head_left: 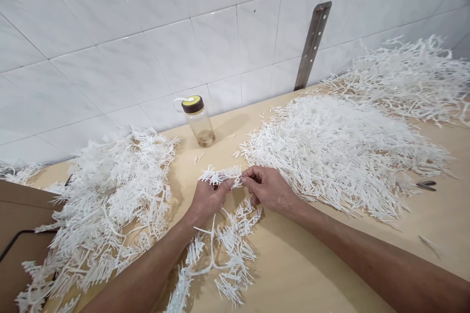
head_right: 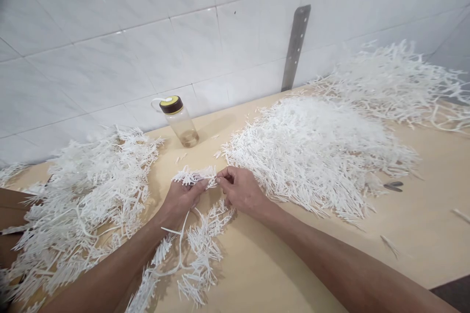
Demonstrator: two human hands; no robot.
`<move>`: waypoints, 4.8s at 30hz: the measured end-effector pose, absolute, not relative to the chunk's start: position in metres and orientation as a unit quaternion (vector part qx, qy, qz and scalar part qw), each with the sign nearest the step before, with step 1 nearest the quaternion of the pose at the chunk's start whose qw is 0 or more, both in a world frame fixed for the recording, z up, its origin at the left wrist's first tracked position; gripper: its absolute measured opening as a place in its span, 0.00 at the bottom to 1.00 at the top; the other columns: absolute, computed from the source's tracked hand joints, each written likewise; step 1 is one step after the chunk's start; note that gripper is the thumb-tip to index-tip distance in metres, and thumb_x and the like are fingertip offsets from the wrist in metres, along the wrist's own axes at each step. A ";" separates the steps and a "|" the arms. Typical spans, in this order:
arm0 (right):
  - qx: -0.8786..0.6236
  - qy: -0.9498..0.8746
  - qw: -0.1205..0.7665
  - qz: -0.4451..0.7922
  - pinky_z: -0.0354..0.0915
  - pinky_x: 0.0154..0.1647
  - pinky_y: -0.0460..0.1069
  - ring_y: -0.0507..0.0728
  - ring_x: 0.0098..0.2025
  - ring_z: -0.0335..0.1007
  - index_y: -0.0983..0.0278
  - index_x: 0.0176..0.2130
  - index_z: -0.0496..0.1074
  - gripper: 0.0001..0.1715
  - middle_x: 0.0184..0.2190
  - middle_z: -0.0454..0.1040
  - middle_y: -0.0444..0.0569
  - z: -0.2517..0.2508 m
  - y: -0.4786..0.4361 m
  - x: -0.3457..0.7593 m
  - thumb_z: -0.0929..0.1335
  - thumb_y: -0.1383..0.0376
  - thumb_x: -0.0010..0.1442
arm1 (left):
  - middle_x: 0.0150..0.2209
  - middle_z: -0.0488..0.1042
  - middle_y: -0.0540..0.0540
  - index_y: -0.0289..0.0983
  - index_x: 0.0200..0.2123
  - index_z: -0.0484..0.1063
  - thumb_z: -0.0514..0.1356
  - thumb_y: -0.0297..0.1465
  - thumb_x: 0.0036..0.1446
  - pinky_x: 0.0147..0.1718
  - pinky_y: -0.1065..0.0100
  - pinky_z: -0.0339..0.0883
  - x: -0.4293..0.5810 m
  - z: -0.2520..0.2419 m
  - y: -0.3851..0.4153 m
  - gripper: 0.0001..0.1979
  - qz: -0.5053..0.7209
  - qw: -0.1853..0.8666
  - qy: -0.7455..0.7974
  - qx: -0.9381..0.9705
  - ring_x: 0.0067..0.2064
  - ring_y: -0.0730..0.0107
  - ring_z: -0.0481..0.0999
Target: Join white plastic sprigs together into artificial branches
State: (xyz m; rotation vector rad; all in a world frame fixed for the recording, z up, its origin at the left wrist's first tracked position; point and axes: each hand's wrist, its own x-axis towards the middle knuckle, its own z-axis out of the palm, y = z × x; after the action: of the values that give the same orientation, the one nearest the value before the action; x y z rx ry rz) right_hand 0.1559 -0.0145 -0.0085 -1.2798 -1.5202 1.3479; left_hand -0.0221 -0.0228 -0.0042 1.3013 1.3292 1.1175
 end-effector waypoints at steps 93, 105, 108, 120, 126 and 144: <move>-0.493 -0.613 0.391 0.478 0.58 0.17 0.44 0.49 0.17 0.63 0.63 0.29 0.71 0.09 0.19 0.70 0.41 0.002 -0.024 0.145 0.65 0.62 0.58 | 0.12 0.64 0.50 0.36 0.12 0.66 0.65 0.45 0.54 0.23 0.70 0.57 -0.008 0.005 -0.037 0.26 0.460 0.455 0.577 0.498 0.18 0.75 0.63; -0.511 -0.694 0.377 0.338 0.59 0.25 0.47 0.52 0.24 0.64 0.64 0.27 0.71 0.07 0.23 0.72 0.44 -0.007 -0.026 0.143 0.65 0.68 0.55 | 0.12 0.64 0.50 0.36 0.10 0.65 0.68 0.41 0.49 0.20 0.71 0.58 -0.006 0.012 -0.039 0.24 0.448 0.448 0.600 0.488 0.18 0.74 0.64; -0.523 -0.692 0.365 0.340 0.59 0.26 0.47 0.52 0.25 0.65 0.63 0.27 0.71 0.07 0.22 0.73 0.44 -0.008 -0.024 0.142 0.65 0.66 0.56 | 0.12 0.64 0.50 0.36 0.10 0.65 0.66 0.42 0.50 0.21 0.70 0.59 -0.006 0.008 -0.040 0.25 0.449 0.441 0.601 0.493 0.18 0.74 0.65; -0.516 -0.710 0.382 0.289 0.58 0.26 0.47 0.52 0.25 0.64 0.63 0.26 0.69 0.09 0.22 0.72 0.44 -0.007 -0.026 0.138 0.65 0.65 0.57 | 0.12 0.65 0.49 0.36 0.11 0.66 0.66 0.47 0.51 0.21 0.70 0.58 -0.010 0.010 -0.037 0.27 0.438 0.467 0.572 0.512 0.18 0.74 0.65; -0.533 -0.676 0.381 0.338 0.60 0.25 0.47 0.52 0.24 0.66 0.63 0.26 0.67 0.08 0.23 0.73 0.45 -0.005 -0.026 0.137 0.65 0.64 0.56 | 0.13 0.64 0.49 0.36 0.11 0.65 0.65 0.47 0.53 0.22 0.70 0.58 -0.009 0.003 -0.037 0.27 0.459 0.472 0.558 0.505 0.18 0.74 0.65; -0.572 -0.542 0.458 0.412 0.62 0.17 0.45 0.52 0.14 0.68 0.62 0.32 0.66 0.11 0.15 0.68 0.38 0.005 -0.005 0.170 0.68 0.57 0.58 | 0.12 0.64 0.53 0.33 0.25 0.76 0.69 0.45 0.48 0.17 0.74 0.51 -0.016 0.000 -0.026 0.19 0.493 0.542 0.521 0.437 0.16 0.79 0.61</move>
State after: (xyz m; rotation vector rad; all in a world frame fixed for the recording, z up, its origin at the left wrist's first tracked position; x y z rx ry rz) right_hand 0.1697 -0.0050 0.0046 -1.4086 -1.3342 1.0155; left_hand -0.0157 -0.0259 -0.0001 1.0384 1.2376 1.1717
